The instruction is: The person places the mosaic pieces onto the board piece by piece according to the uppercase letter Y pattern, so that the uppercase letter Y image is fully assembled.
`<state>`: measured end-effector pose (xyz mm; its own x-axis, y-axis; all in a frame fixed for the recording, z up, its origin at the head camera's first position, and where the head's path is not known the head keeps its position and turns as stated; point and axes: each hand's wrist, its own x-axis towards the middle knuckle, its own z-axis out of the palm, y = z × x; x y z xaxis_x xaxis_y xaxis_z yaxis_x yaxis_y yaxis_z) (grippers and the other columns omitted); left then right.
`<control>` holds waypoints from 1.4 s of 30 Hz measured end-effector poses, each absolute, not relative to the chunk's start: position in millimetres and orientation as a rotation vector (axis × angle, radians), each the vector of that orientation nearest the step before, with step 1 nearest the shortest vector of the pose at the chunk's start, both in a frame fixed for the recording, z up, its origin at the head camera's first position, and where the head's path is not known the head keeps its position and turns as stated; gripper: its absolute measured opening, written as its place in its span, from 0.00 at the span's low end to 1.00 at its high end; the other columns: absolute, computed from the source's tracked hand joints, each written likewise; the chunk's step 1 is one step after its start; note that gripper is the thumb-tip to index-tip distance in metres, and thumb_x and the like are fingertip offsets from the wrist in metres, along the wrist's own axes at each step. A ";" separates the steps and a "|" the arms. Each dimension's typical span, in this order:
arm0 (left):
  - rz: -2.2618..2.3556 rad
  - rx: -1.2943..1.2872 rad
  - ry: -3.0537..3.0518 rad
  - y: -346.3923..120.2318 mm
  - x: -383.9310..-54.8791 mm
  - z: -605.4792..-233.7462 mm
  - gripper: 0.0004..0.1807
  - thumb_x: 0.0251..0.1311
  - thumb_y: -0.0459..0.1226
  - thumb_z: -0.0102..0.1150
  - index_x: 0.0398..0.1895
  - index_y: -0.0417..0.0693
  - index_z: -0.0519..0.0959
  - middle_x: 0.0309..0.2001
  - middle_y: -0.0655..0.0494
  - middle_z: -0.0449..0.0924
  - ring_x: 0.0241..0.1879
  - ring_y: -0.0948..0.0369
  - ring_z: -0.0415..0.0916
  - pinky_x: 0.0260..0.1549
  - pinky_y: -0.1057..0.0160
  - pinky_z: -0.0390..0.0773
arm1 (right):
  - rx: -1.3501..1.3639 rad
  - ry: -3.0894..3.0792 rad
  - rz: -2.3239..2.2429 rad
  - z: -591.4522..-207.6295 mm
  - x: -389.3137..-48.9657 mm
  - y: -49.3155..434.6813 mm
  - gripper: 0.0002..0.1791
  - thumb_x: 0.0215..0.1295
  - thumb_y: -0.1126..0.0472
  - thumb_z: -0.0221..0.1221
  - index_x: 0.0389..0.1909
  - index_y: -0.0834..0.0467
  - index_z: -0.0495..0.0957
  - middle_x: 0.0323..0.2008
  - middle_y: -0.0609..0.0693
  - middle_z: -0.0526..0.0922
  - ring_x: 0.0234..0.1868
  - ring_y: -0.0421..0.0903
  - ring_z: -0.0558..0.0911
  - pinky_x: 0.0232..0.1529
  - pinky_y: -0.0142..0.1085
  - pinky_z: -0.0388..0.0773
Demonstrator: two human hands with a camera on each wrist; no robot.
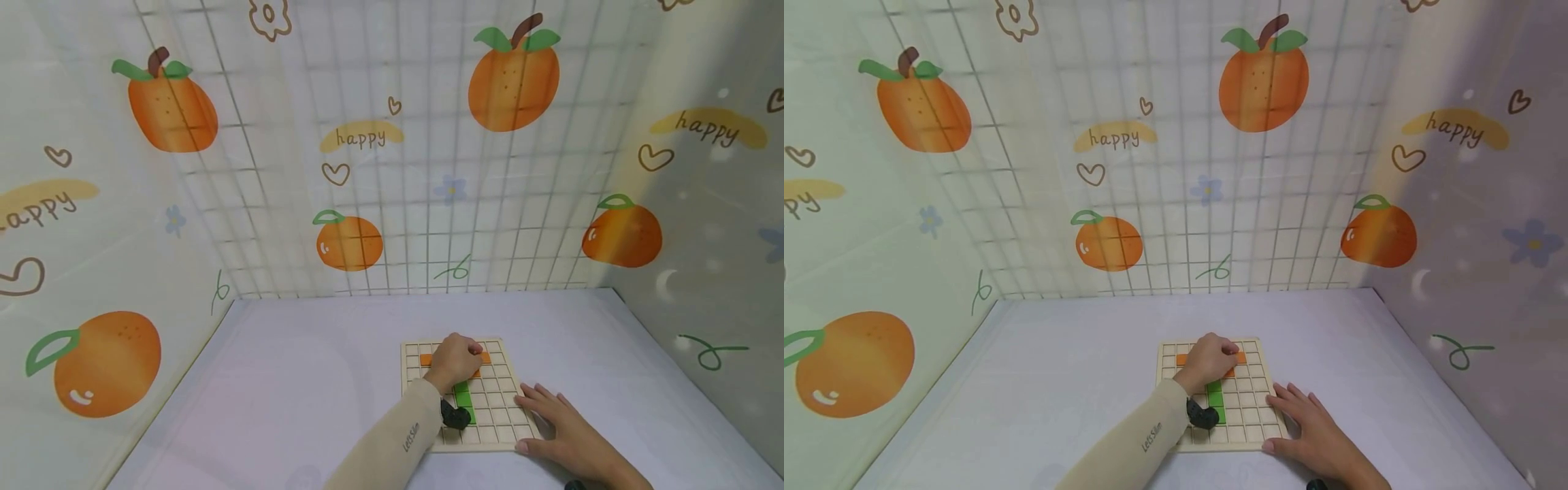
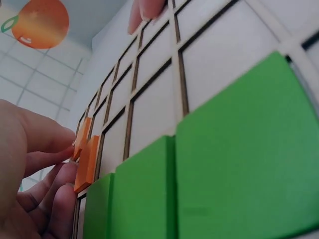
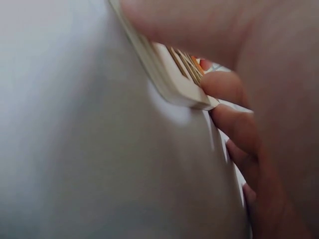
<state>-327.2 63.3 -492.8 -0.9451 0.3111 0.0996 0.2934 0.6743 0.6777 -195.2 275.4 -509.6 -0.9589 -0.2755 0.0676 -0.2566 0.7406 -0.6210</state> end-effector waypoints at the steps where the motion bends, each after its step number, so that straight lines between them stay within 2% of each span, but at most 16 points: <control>1: 1.149 0.515 2.847 62.7 -327.2 -492.4 0.10 0.63 0.38 0.61 0.43 0.57 0.89 0.47 0.67 0.83 0.47 0.63 0.80 0.37 0.64 0.77 | -0.454 2.905 -1.033 -509.4 -195.4 275.2 0.47 0.50 0.35 0.71 0.66 0.59 0.74 0.72 0.61 0.64 0.75 0.67 0.52 0.69 0.66 0.42; 7: 1.295 0.480 2.754 57.3 -326.9 -494.3 0.09 0.67 0.41 0.59 0.42 0.57 0.88 0.43 0.68 0.82 0.43 0.64 0.78 0.39 0.62 0.77 | -0.476 2.912 -1.038 -508.7 -196.0 274.7 0.46 0.51 0.36 0.71 0.66 0.58 0.74 0.72 0.60 0.65 0.75 0.66 0.52 0.70 0.64 0.42; 10: 1.427 0.475 2.668 52.7 -326.6 -495.4 0.08 0.69 0.40 0.59 0.43 0.54 0.87 0.39 0.68 0.82 0.35 0.66 0.76 0.35 0.62 0.75 | -0.482 2.910 -1.027 -508.3 -196.3 274.4 0.46 0.50 0.36 0.71 0.66 0.59 0.74 0.72 0.61 0.65 0.75 0.67 0.52 0.68 0.66 0.43; 13: 1.550 0.477 2.569 47.6 -325.9 -494.6 0.10 0.71 0.39 0.56 0.46 0.50 0.86 0.36 0.64 0.82 0.26 0.65 0.73 0.27 0.62 0.73 | -0.481 2.915 -1.016 -508.3 -195.9 274.9 0.46 0.50 0.36 0.71 0.66 0.58 0.74 0.72 0.61 0.65 0.75 0.67 0.52 0.68 0.66 0.44; 15: 1.592 0.493 2.541 44.0 -325.0 -493.2 0.11 0.72 0.39 0.55 0.47 0.48 0.86 0.36 0.62 0.81 0.23 0.64 0.72 0.25 0.63 0.72 | -0.476 2.916 -1.020 -508.6 -195.6 275.4 0.46 0.50 0.36 0.71 0.66 0.58 0.74 0.72 0.60 0.65 0.75 0.66 0.52 0.69 0.65 0.44; 22: 1.640 0.514 2.543 32.8 -319.2 -492.8 0.10 0.72 0.39 0.55 0.46 0.50 0.86 0.38 0.67 0.79 0.34 0.66 0.77 0.30 0.63 0.76 | -0.423 2.879 -1.052 -511.0 -195.3 275.9 0.48 0.48 0.35 0.72 0.67 0.58 0.73 0.73 0.59 0.64 0.76 0.65 0.50 0.73 0.59 0.38; 27: 1.662 0.486 2.516 25.2 -313.0 -493.0 0.10 0.72 0.40 0.56 0.45 0.51 0.86 0.37 0.66 0.80 0.34 0.65 0.79 0.32 0.63 0.77 | -0.366 2.849 -1.046 -512.2 -195.9 276.0 0.49 0.48 0.36 0.72 0.68 0.58 0.72 0.74 0.59 0.62 0.76 0.65 0.48 0.72 0.61 0.37; 28: 1.671 0.502 2.512 23.1 -311.9 -492.4 0.10 0.71 0.39 0.56 0.45 0.50 0.86 0.37 0.65 0.80 0.34 0.64 0.79 0.32 0.63 0.77 | -0.364 2.848 -1.043 -512.0 -196.1 276.1 0.49 0.48 0.36 0.72 0.68 0.59 0.72 0.74 0.60 0.62 0.76 0.65 0.48 0.71 0.64 0.38; 32: 1.692 0.533 2.507 14.1 -308.8 -490.5 0.10 0.71 0.40 0.57 0.47 0.48 0.85 0.37 0.64 0.81 0.34 0.62 0.81 0.31 0.64 0.78 | -0.344 2.845 -1.058 -512.1 -196.4 276.8 0.50 0.47 0.36 0.72 0.68 0.58 0.72 0.74 0.59 0.61 0.77 0.64 0.47 0.72 0.63 0.37; 34: 1.715 0.515 2.500 8.8 -307.4 -490.7 0.10 0.71 0.40 0.58 0.47 0.48 0.85 0.36 0.64 0.81 0.34 0.61 0.81 0.32 0.64 0.78 | -0.360 2.842 -1.078 -512.4 -195.6 277.3 0.49 0.48 0.36 0.72 0.68 0.58 0.72 0.74 0.59 0.61 0.77 0.64 0.47 0.73 0.58 0.34; 36: 1.745 0.472 2.484 3.1 -305.5 -491.1 0.10 0.71 0.41 0.58 0.47 0.49 0.86 0.36 0.61 0.82 0.35 0.61 0.81 0.33 0.64 0.78 | -0.381 2.847 -1.095 -512.7 -194.3 277.9 0.48 0.50 0.36 0.71 0.68 0.58 0.72 0.74 0.58 0.62 0.77 0.64 0.48 0.75 0.45 0.29; 39: 1.806 0.413 2.437 -6.6 -300.8 -489.9 0.11 0.71 0.42 0.58 0.48 0.49 0.85 0.39 0.55 0.82 0.37 0.59 0.82 0.36 0.63 0.79 | -0.421 2.868 -1.103 -512.0 -192.1 278.1 0.44 0.55 0.36 0.68 0.68 0.58 0.73 0.73 0.58 0.63 0.76 0.65 0.51 0.67 0.23 0.24; 40: 1.823 0.407 2.430 -10.3 -298.9 -488.8 0.11 0.71 0.42 0.58 0.49 0.48 0.85 0.39 0.52 0.82 0.38 0.58 0.82 0.36 0.63 0.79 | -0.421 2.877 -1.101 -511.5 -191.5 277.9 0.43 0.56 0.36 0.67 0.67 0.57 0.73 0.73 0.57 0.64 0.76 0.65 0.51 0.64 0.18 0.24; 42: 1.842 0.402 2.436 -18.3 -295.4 -487.2 0.12 0.72 0.41 0.57 0.49 0.47 0.85 0.39 0.49 0.82 0.38 0.57 0.82 0.37 0.63 0.80 | -0.415 2.893 -1.101 -510.6 -191.4 277.5 0.40 0.59 0.36 0.66 0.67 0.57 0.74 0.73 0.57 0.65 0.75 0.65 0.53 0.61 0.15 0.24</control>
